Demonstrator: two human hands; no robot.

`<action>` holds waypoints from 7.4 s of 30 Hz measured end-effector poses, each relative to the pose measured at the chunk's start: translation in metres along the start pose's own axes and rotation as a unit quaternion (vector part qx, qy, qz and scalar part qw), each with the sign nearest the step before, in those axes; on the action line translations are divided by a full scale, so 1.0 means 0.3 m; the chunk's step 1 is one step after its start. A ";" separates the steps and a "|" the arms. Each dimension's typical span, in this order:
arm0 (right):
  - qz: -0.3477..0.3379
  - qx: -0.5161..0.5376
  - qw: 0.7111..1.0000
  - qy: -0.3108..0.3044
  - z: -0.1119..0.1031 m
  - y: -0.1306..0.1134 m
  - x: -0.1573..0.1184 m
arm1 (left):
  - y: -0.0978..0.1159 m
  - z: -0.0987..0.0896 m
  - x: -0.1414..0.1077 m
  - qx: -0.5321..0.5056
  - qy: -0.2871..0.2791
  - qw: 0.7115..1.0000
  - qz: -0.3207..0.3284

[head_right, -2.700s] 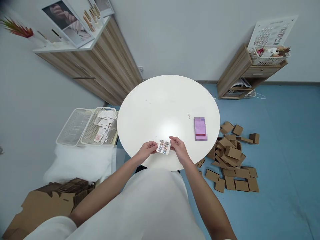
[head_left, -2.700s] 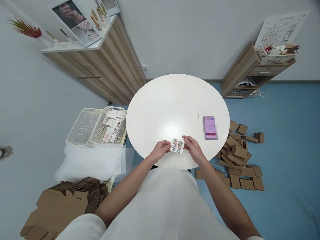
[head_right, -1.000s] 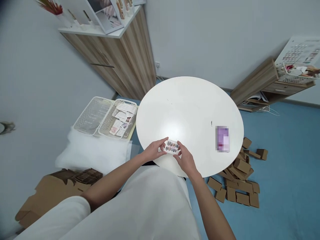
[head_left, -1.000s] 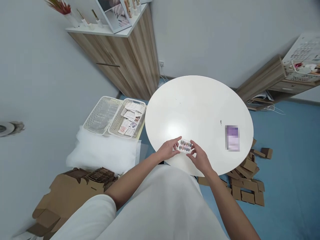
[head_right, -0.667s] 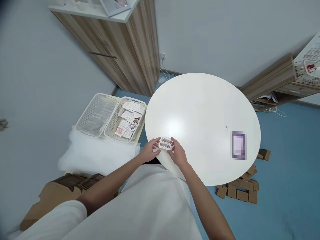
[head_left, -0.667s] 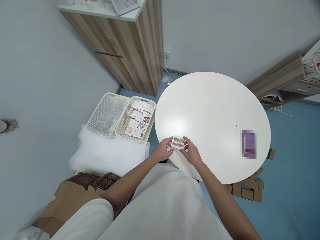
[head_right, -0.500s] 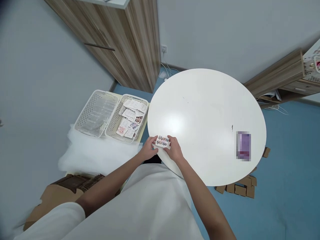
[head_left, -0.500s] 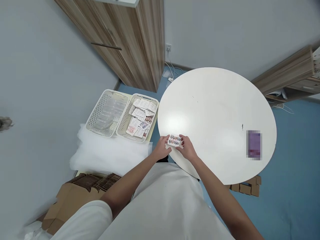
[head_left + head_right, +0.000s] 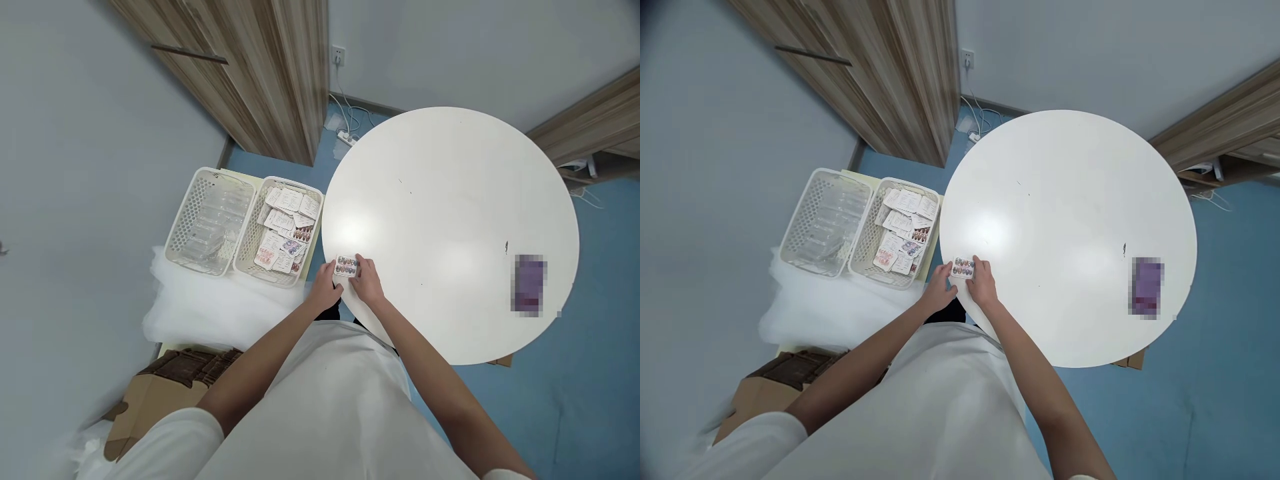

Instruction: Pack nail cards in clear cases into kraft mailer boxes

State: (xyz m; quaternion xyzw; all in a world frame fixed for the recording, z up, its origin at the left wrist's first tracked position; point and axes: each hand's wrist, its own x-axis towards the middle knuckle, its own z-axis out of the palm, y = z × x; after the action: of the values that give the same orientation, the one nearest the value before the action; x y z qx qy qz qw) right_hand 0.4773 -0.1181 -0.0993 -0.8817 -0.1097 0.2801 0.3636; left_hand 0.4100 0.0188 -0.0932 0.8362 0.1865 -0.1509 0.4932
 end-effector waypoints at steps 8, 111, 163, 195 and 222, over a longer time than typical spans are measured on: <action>0.048 0.128 0.990 0.024 0.021 0.001 -0.072 | -0.010 0.029 -0.026 -0.047 0.023 0.998 -0.019; -0.164 0.072 0.956 -0.233 0.069 -0.430 -0.483 | -0.123 -0.372 -0.919 -0.088 0.353 0.931 -0.033; -0.328 -0.403 0.782 -0.343 0.666 -0.946 0.325 | -0.435 -0.758 -0.262 -0.056 0.328 0.918 -0.216; -0.249 0.046 0.945 -0.207 0.121 -0.519 -0.501 | -0.080 -0.351 -0.725 -0.245 0.260 0.933 0.046; -0.135 0.267 0.952 -0.070 -0.575 0.126 -0.686 | 0.600 0.216 -0.445 -0.209 -0.017 0.966 0.150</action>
State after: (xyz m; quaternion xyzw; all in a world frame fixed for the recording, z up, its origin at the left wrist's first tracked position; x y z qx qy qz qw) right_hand 0.4073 -0.3268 0.0592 -0.7073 -0.1737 0.3085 0.6118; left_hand 0.3705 -0.1399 0.0731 0.7304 0.0782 -0.0472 0.6769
